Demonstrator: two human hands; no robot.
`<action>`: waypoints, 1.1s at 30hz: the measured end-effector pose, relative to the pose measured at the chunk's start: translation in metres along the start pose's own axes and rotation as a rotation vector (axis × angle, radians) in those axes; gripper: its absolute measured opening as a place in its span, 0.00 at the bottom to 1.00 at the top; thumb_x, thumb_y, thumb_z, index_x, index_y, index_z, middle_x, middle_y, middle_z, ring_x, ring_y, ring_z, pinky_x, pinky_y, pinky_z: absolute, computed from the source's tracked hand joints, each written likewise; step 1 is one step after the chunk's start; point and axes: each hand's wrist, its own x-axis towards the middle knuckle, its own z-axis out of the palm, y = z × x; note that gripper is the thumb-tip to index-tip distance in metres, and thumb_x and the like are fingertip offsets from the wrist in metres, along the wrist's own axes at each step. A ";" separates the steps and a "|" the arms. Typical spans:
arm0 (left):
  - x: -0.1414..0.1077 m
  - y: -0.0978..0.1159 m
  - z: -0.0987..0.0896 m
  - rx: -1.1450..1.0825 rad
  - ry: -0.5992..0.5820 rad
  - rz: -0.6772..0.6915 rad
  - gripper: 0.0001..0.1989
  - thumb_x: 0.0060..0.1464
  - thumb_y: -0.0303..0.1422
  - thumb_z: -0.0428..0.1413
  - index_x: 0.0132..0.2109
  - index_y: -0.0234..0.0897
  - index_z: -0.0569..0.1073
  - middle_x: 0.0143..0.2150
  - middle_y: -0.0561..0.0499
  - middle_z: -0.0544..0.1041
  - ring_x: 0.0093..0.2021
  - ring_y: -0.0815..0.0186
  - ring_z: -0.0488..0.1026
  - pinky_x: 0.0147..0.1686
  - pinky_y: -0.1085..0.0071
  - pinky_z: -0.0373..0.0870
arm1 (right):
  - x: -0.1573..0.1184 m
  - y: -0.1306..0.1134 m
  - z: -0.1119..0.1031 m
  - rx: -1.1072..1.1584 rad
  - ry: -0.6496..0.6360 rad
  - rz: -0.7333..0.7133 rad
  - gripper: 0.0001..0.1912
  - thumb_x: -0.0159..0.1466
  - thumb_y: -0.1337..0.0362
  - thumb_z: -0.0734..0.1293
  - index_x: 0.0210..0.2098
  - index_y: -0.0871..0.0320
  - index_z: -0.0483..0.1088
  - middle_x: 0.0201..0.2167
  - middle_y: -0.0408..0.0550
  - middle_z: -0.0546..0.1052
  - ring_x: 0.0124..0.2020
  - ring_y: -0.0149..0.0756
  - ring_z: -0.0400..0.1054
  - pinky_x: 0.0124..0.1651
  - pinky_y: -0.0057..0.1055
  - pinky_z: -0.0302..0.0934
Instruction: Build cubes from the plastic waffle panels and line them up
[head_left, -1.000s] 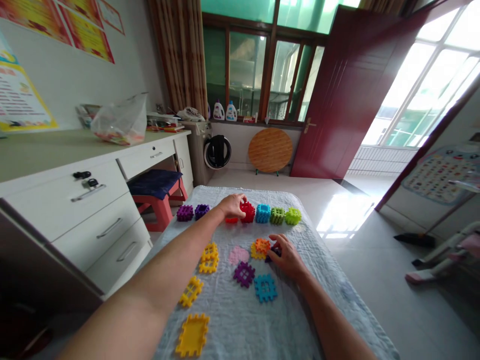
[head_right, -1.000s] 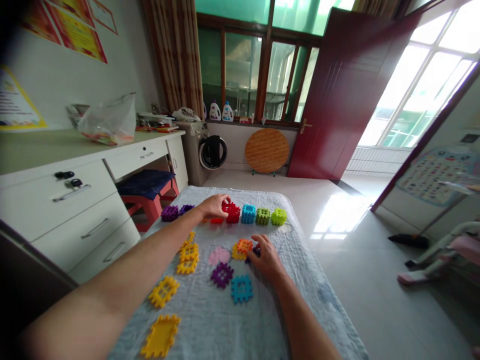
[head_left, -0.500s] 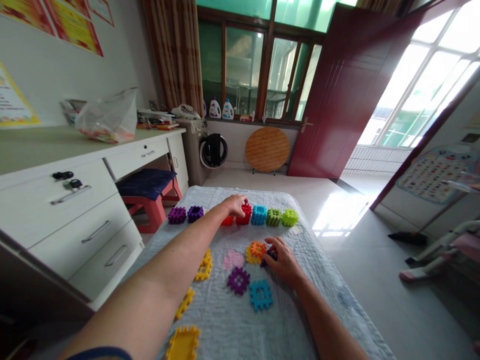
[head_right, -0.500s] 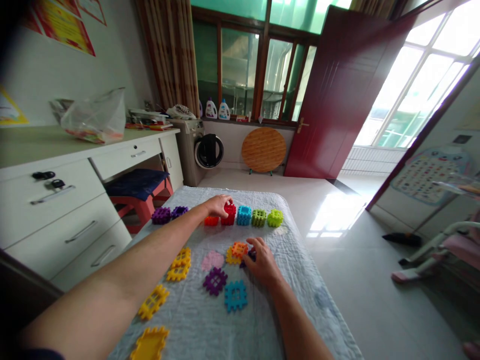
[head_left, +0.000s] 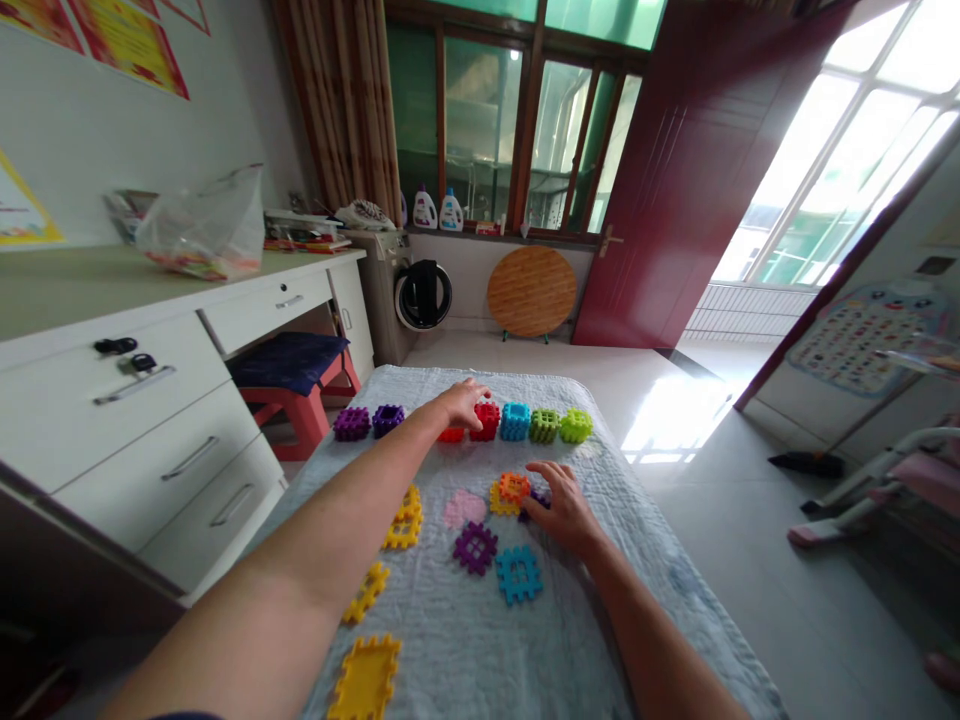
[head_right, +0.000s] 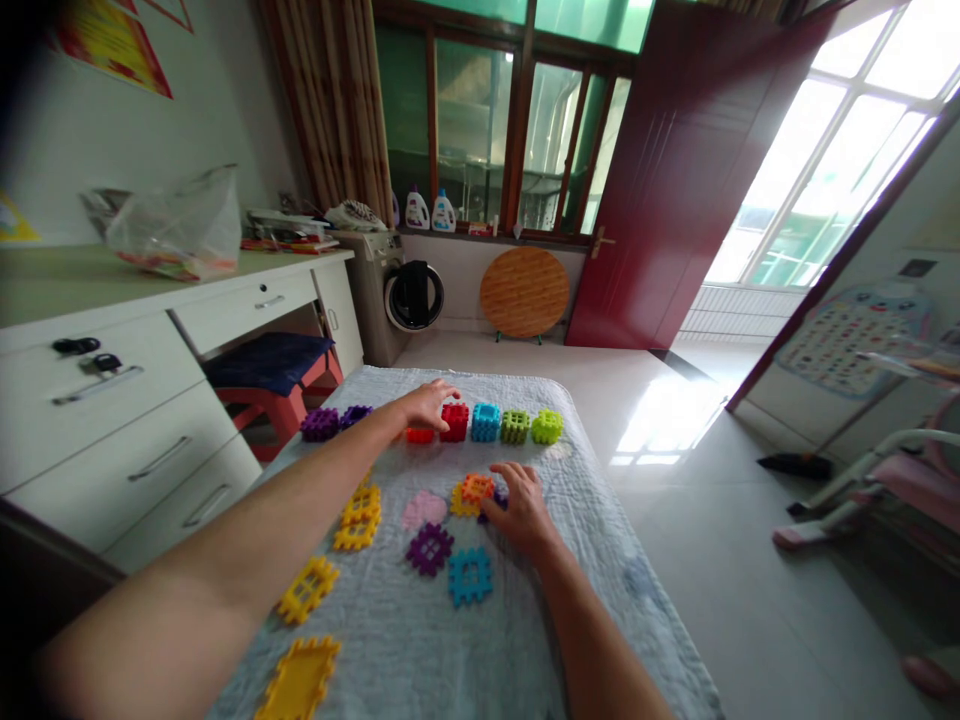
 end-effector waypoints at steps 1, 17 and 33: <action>-0.006 0.002 -0.001 0.001 0.024 0.015 0.33 0.34 0.31 0.63 0.53 0.37 0.70 0.54 0.43 0.69 0.52 0.54 0.68 0.51 0.67 0.65 | 0.000 0.000 0.000 -0.025 -0.003 0.005 0.22 0.54 0.63 0.69 0.49 0.51 0.69 0.47 0.49 0.74 0.51 0.47 0.63 0.55 0.46 0.57; -0.105 0.057 0.058 -0.109 0.000 0.199 0.22 0.46 0.40 0.59 0.48 0.35 0.72 0.45 0.43 0.76 0.46 0.56 0.72 0.48 0.66 0.67 | 0.006 -0.021 0.006 0.054 -0.049 -0.119 0.27 0.54 0.68 0.69 0.54 0.53 0.65 0.46 0.48 0.76 0.50 0.44 0.64 0.55 0.44 0.56; -0.070 -0.051 0.007 -0.006 0.232 -0.127 0.24 0.38 0.32 0.59 0.47 0.35 0.75 0.45 0.46 0.75 0.46 0.57 0.73 0.49 0.68 0.68 | 0.005 0.010 0.007 0.107 0.089 -0.012 0.25 0.55 0.65 0.66 0.53 0.55 0.64 0.43 0.50 0.73 0.43 0.42 0.67 0.48 0.43 0.63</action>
